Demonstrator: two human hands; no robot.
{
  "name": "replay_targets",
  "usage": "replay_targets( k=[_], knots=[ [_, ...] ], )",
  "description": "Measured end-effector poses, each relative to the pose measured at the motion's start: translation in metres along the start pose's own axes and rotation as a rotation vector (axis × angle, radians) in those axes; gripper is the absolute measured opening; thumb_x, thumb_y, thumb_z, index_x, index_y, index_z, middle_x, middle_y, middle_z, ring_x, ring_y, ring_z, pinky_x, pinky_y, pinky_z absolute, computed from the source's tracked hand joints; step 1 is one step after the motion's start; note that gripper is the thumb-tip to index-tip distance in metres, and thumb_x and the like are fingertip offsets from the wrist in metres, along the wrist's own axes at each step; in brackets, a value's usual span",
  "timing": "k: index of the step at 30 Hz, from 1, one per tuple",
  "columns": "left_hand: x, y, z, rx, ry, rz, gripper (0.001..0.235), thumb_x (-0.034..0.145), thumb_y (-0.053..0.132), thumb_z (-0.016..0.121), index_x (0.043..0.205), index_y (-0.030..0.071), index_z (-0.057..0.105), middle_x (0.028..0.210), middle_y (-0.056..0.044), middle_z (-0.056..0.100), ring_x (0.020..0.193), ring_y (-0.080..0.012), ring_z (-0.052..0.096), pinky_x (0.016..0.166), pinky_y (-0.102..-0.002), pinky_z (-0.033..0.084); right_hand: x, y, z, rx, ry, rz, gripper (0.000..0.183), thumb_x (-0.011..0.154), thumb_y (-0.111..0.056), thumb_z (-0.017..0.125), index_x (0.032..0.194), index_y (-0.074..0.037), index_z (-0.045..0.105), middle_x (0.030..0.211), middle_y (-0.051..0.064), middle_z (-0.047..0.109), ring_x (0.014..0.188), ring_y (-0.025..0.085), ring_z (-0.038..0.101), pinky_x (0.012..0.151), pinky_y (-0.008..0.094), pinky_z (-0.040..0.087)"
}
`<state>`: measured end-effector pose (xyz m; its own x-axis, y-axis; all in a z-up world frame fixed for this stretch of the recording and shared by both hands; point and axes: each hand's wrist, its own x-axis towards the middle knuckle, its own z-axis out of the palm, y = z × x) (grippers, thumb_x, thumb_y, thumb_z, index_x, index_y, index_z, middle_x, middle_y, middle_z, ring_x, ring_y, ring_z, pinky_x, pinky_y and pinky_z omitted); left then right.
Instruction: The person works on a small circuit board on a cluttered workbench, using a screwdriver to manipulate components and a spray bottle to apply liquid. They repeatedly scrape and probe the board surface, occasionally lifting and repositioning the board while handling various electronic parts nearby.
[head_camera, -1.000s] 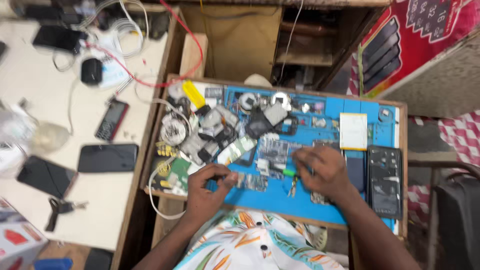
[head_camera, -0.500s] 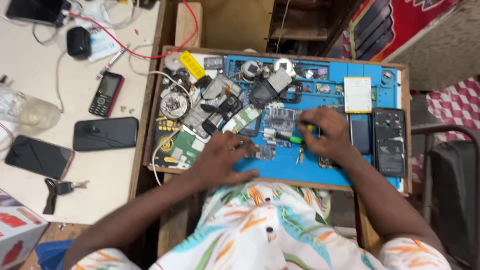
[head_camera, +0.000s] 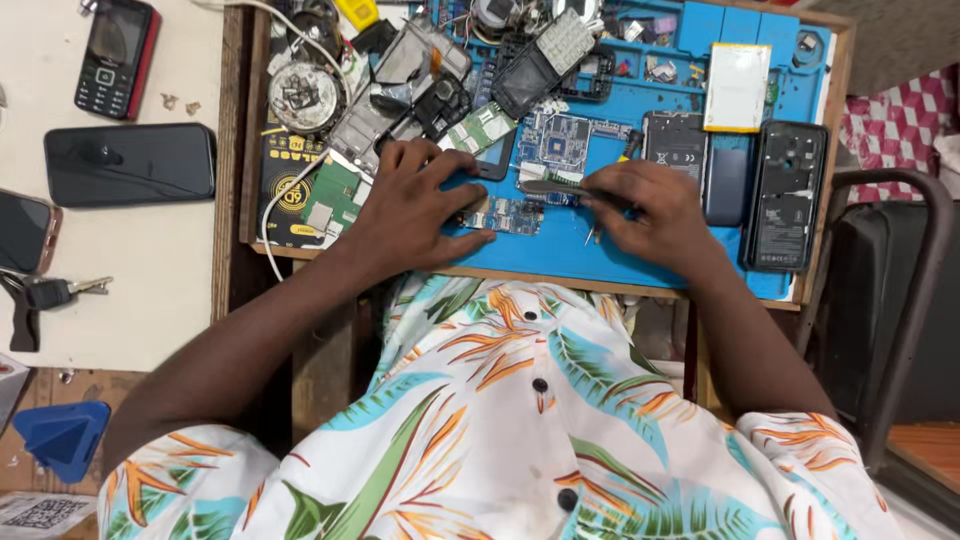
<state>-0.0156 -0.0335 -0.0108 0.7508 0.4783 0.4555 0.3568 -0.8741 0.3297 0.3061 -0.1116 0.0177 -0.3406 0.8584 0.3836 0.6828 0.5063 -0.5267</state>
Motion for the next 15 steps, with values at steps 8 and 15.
replay_targets(
  k=[8,15],
  knots=[
    [0.009,-0.011,0.004,-0.017,0.049,0.018,0.049,0.087,0.054,0.082,0.113,0.013,0.075,0.119,-0.008,0.057,0.111,-0.0306,0.048,0.096,-0.049,0.035,0.009,-0.006,0.009,-0.224,0.029,-0.213,0.022,0.084,-0.01,0.086,0.102,-0.012,0.074,0.104,0.006,0.074,0.076,0.023,0.068,0.065,0.037,0.052],
    [0.006,-0.018,0.008,-0.04,-0.01,0.033,0.047,0.089,0.057,0.081,0.111,0.016,0.076,0.11,-0.003,0.06,0.105,-0.0273,0.05,0.093,-0.046,0.034,0.004,-0.008,0.008,-0.476,-0.014,-0.278,0.021,0.091,-0.015,0.081,0.11,-0.019,0.076,0.112,-0.001,0.072,0.087,0.019,0.068,0.068,0.038,0.051]
  ],
)
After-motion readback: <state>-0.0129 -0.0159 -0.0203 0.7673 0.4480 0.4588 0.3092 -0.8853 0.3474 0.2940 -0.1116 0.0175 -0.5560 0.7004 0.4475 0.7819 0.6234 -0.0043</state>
